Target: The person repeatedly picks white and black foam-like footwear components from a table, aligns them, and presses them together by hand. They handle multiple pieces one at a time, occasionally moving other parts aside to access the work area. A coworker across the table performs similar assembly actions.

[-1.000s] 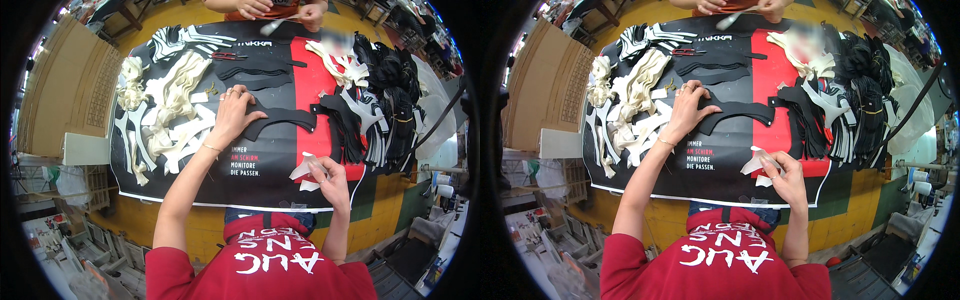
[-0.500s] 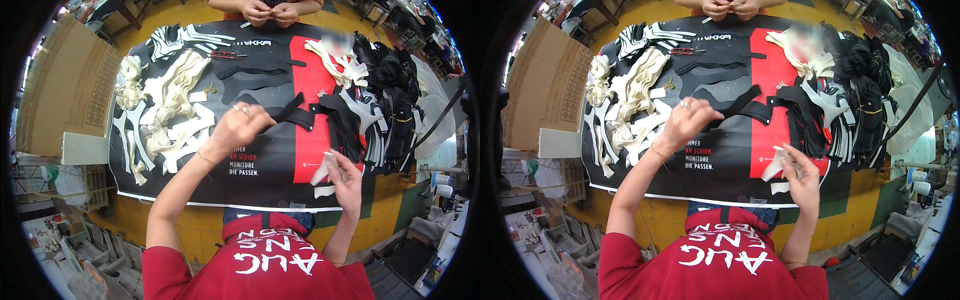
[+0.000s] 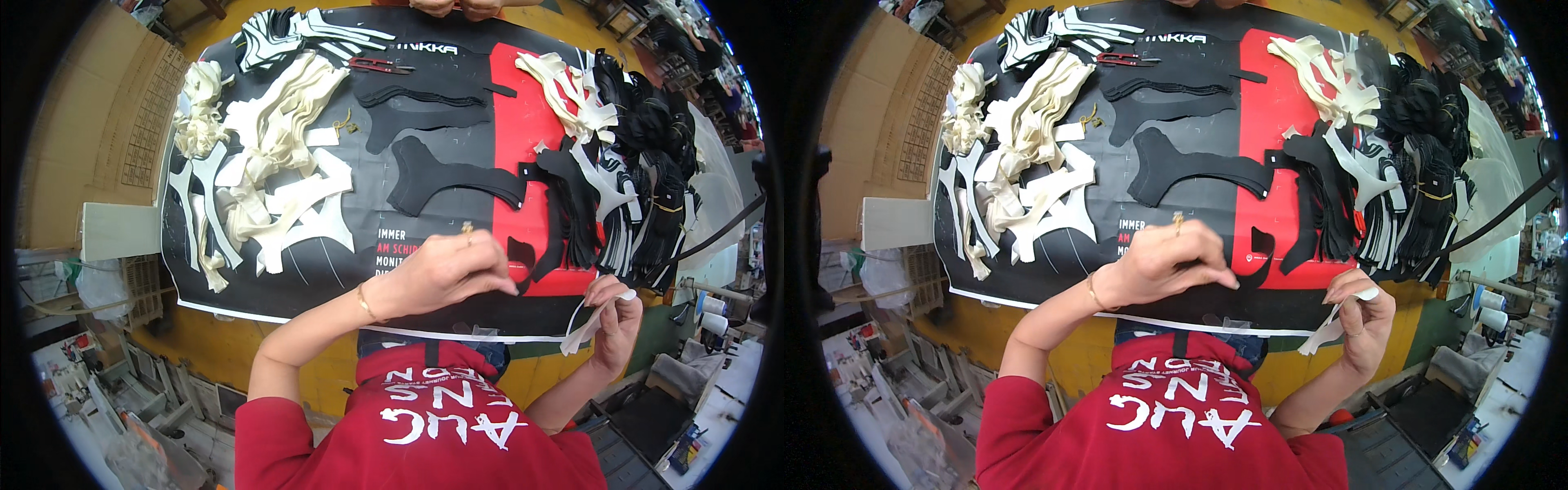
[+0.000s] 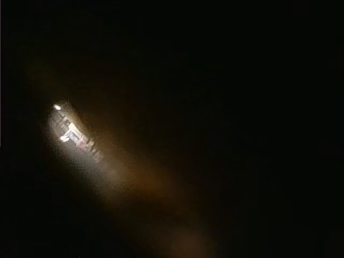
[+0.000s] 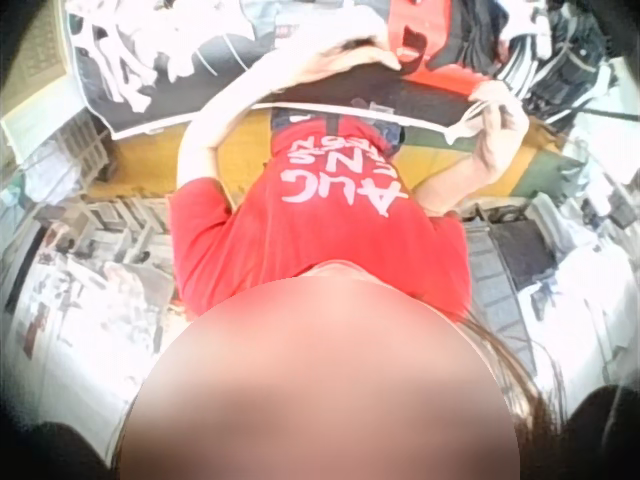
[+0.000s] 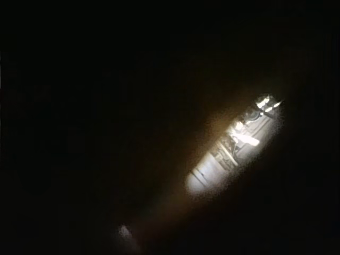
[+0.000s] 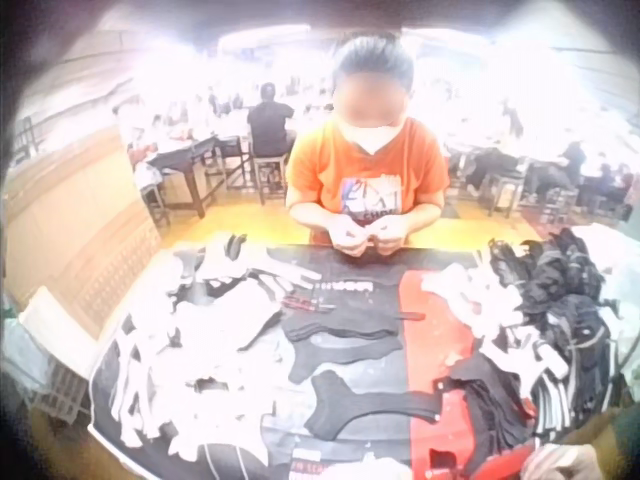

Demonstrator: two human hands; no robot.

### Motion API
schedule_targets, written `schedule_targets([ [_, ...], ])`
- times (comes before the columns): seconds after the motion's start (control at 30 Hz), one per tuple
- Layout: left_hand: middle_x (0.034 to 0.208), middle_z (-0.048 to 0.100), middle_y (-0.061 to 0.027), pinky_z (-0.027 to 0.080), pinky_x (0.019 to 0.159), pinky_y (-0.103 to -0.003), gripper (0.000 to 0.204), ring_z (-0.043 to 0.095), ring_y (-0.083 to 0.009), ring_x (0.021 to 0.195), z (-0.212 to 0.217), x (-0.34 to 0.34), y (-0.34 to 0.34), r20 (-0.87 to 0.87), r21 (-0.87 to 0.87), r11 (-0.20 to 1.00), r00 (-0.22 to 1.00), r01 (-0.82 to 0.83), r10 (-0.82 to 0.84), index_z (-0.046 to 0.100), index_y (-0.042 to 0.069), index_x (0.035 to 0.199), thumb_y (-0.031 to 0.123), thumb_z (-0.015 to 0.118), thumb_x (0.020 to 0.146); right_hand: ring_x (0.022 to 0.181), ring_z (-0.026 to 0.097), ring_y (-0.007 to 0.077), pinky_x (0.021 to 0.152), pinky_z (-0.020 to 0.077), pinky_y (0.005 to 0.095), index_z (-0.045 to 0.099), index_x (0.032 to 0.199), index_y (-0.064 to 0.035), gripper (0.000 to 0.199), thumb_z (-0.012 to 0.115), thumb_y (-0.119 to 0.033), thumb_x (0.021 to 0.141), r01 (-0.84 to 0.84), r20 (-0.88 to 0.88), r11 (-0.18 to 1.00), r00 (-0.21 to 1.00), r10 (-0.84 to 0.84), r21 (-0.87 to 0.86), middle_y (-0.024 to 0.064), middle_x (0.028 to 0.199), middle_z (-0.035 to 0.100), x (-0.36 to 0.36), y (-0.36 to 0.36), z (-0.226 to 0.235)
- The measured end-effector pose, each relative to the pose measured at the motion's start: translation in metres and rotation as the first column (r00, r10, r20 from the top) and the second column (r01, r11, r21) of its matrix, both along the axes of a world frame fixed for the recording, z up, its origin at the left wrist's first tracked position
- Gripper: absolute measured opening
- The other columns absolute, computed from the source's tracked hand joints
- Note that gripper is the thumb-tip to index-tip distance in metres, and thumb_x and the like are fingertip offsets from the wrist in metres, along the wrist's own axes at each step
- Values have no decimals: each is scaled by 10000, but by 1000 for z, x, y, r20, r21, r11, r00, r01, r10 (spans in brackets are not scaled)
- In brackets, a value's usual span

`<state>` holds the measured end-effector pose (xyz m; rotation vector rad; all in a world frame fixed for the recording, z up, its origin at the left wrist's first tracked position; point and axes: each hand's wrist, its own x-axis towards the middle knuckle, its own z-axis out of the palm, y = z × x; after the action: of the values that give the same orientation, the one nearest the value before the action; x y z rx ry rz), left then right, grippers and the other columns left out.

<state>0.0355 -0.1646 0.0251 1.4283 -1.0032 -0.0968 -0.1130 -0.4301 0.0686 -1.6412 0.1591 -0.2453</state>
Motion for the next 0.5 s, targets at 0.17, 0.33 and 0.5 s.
schedule_targets([
  [0.17, 831, 681, -75, 513, 632, -243, 219, 649, -110, 753, 3, -1, -19, -324, -208, 978, 942, 15, -83, 650, 12, 864, -21, 849, 780, 669, 546, 191, 665, 424, 363, 694, 841, -13, 299, 807, -289, 845, -182, 141, 979, 976, 169, 89, 80, 732, 619, 6, 4, 11],
  [0.33, 823, 685, -65, 503, 604, -281, 176, 659, -169, 706, -18, 3, -24, -155, 68, 974, 962, -215, 224, 658, 13, 850, 59, 825, 818, 606, 532, 174, 601, 390, 308, 690, 831, -10, 184, 795, -155, 793, -267, 240, 952, 944, 226, 151, 68, 693, 618, 14, 8, 21],
  [0.5, 1035, 682, -78, 499, 773, -372, 281, 662, -254, 862, -55, 11, 13, 257, 468, 717, 856, -517, 449, 678, 55, 1031, 174, 816, 817, 649, 643, 181, 615, 492, 305, 715, 941, 26, 106, 683, -26, 855, -232, -280, 950, 945, 170, -207, 97, 756, 682, 55, 46, 1],
])
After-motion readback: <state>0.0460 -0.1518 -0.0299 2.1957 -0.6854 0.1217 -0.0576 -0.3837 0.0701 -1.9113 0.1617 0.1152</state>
